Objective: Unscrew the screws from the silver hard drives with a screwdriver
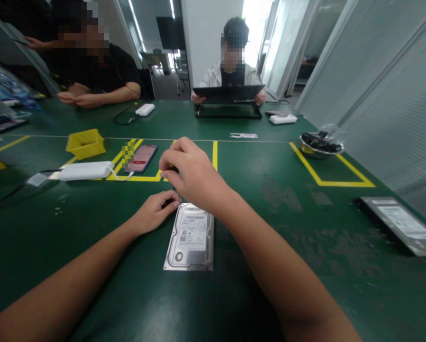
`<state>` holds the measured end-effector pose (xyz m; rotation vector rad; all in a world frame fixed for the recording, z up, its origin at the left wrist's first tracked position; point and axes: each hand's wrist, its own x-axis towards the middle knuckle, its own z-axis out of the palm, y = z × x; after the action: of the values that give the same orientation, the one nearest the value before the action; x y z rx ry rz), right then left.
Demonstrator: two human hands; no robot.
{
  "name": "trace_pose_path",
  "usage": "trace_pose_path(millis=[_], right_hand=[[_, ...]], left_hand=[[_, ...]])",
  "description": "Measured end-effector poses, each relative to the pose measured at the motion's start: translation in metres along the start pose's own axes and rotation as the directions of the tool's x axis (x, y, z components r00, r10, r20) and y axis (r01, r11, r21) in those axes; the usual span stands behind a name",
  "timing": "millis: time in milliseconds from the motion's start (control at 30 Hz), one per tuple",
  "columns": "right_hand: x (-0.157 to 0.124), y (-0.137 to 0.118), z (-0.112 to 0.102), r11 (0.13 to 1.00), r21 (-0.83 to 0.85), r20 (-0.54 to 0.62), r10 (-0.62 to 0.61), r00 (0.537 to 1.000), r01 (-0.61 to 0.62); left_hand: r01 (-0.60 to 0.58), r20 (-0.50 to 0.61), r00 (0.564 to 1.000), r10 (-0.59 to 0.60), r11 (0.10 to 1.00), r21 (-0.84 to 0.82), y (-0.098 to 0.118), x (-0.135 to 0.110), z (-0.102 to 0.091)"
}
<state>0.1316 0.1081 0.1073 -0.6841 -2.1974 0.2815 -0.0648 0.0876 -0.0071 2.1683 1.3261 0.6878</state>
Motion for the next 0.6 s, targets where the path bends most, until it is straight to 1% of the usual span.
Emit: trace_pose_path(millis=[100,300,500,600], right_hand=[[0.0008,0.0001,-0.0008,1.000,-0.023,0.006,-0.007,1.000,0.007],[0.0001,0.0020,-0.0034,0.994,-0.072,0.066,-0.082,0.994,0.087],[0.0006,-0.0009,-0.0032,0.999,-0.009,0.061,-0.046,0.997,0.047],[0.0015,-0.0011,-0.0027,0.998,-0.022,0.050,-0.052,0.997,0.053]], left_hand=[[0.005,0.003,1.000,-0.005,1.000,0.000,0.0009,0.0002,0.0000],[0.005,-0.001,1.000,-0.005,1.000,-0.001,0.0013,0.0010,0.0005],[-0.010,-0.005,1.000,0.010,1.000,0.008,0.0001,0.0013,0.0001],[-0.013,-0.007,1.000,0.013,1.000,0.005,-0.0002,0.0012,-0.0001]])
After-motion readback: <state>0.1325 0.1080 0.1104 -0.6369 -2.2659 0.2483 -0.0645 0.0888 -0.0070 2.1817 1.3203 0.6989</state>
